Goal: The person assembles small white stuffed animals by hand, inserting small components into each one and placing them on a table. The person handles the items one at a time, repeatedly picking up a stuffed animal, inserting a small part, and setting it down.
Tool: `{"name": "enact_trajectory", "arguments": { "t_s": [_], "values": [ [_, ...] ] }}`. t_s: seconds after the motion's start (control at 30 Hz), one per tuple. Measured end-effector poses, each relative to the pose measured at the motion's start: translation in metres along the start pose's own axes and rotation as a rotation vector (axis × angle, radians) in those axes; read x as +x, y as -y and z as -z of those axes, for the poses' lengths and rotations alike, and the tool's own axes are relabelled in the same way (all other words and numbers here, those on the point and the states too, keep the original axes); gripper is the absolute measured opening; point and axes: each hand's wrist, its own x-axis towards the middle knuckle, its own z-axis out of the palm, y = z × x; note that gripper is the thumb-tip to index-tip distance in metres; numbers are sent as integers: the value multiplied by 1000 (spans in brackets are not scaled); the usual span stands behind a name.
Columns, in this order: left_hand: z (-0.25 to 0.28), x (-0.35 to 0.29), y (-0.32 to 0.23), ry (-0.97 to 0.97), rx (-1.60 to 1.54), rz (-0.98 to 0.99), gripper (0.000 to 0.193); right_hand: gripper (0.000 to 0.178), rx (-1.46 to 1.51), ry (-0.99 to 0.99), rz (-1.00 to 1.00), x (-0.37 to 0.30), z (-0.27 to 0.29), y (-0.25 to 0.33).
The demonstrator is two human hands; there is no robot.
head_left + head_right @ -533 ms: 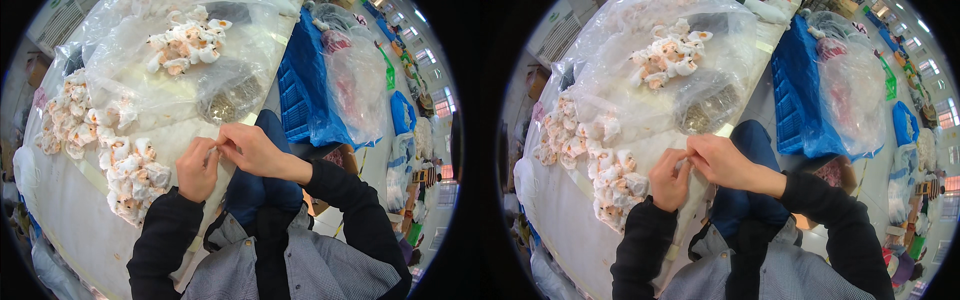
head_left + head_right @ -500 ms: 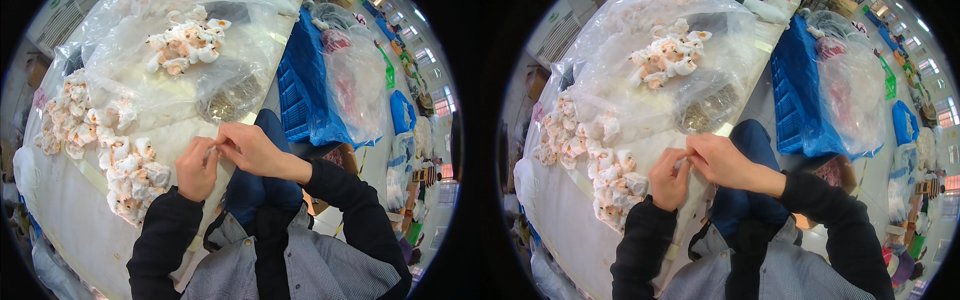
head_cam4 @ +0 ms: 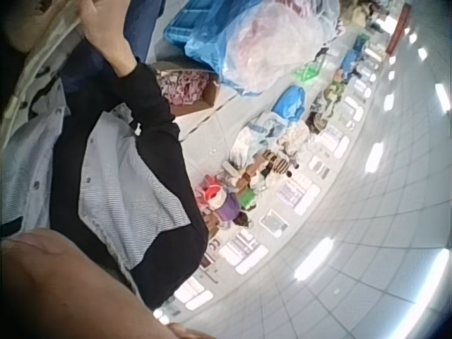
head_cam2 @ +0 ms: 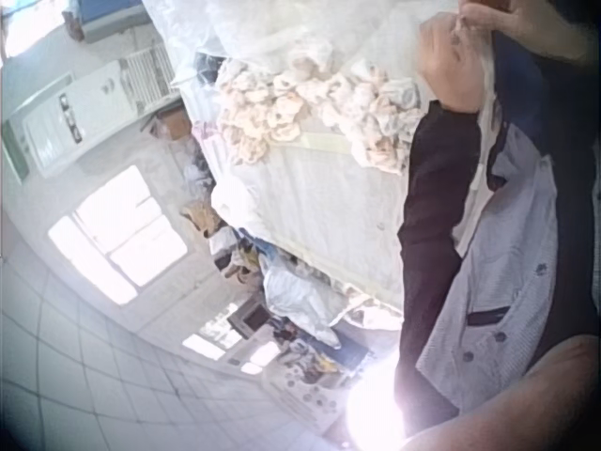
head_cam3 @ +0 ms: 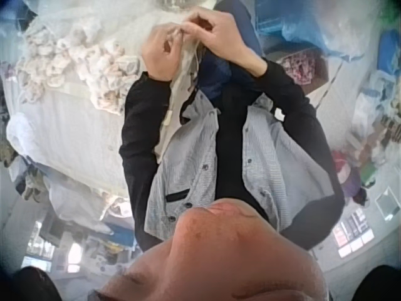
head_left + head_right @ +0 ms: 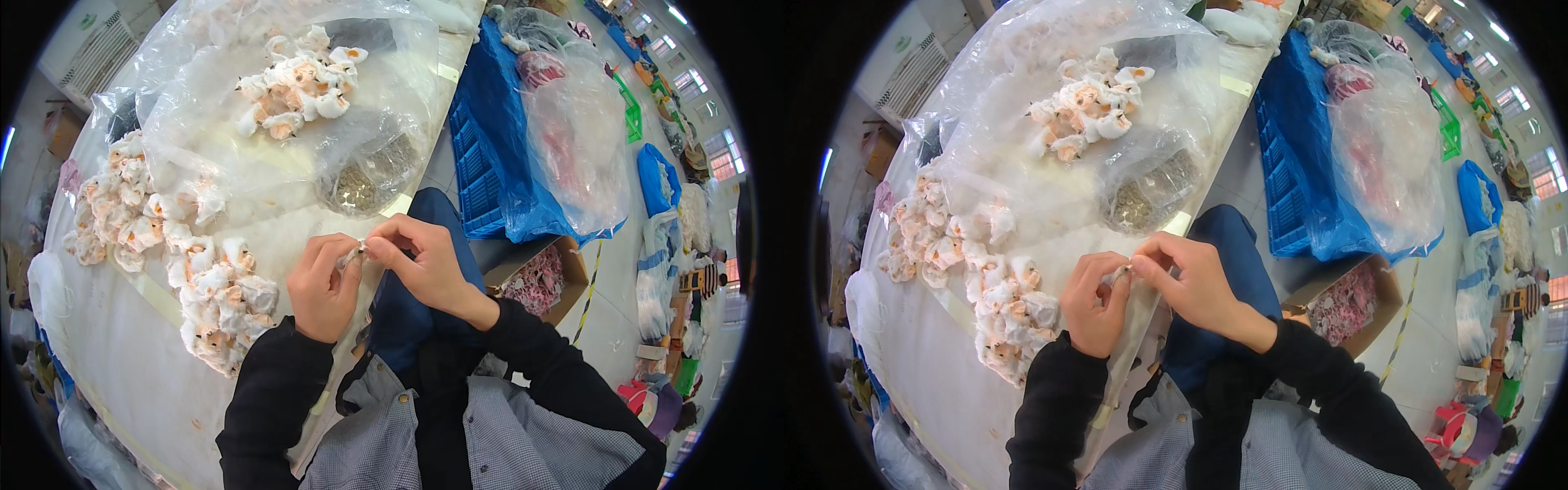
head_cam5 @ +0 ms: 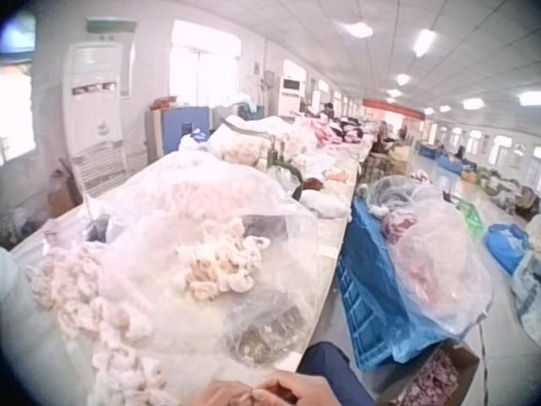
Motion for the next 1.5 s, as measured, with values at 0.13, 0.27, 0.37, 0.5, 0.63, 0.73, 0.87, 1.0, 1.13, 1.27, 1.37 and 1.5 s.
{"name": "enact_trajectory", "arguments": {
  "t_s": [0.13,0.27,0.37,0.5,0.63,0.73,0.87,1.0,1.13,1.27,1.37,1.5],
  "values": [
    [1,4,-3,-42,-81,-26,17,15,-24,-115,8,-6,-6,-3],
    [7,-1,9,-51,-201,150,18,13,-110,-118,37,-6,-12,-1],
    [6,-2,10,-54,-302,239,26,12,-146,-137,94,-5,-16,-1],
    [0,-1,9,-56,-405,230,37,13,-162,-173,152,-3,-21,-4],
    [-3,-1,11,-43,-398,214,43,13,-162,-159,94,-2,-20,1],
    [-1,0,10,-15,-233,105,42,13,-224,-145,107,0,-19,0],
    [5,9,0,67,40,-84,36,12,-327,-109,199,3,-15,-4],
    [11,11,-14,182,-45,146,26,10,-165,-111,213,2,-13,-8],
    [12,7,1,217,-3,85,17,8,-68,-24,92,-1,-6,-2],
    [9,7,3,234,3,69,12,8,-184,-48,173,-3,-8,-10],
    [7,5,3,240,-3,86,10,8,-203,-73,183,-3,-9,-11],
    [4,4,6,242,20,52,11,9,-215,-77,146,-2,-9,-10]
  ]
}}
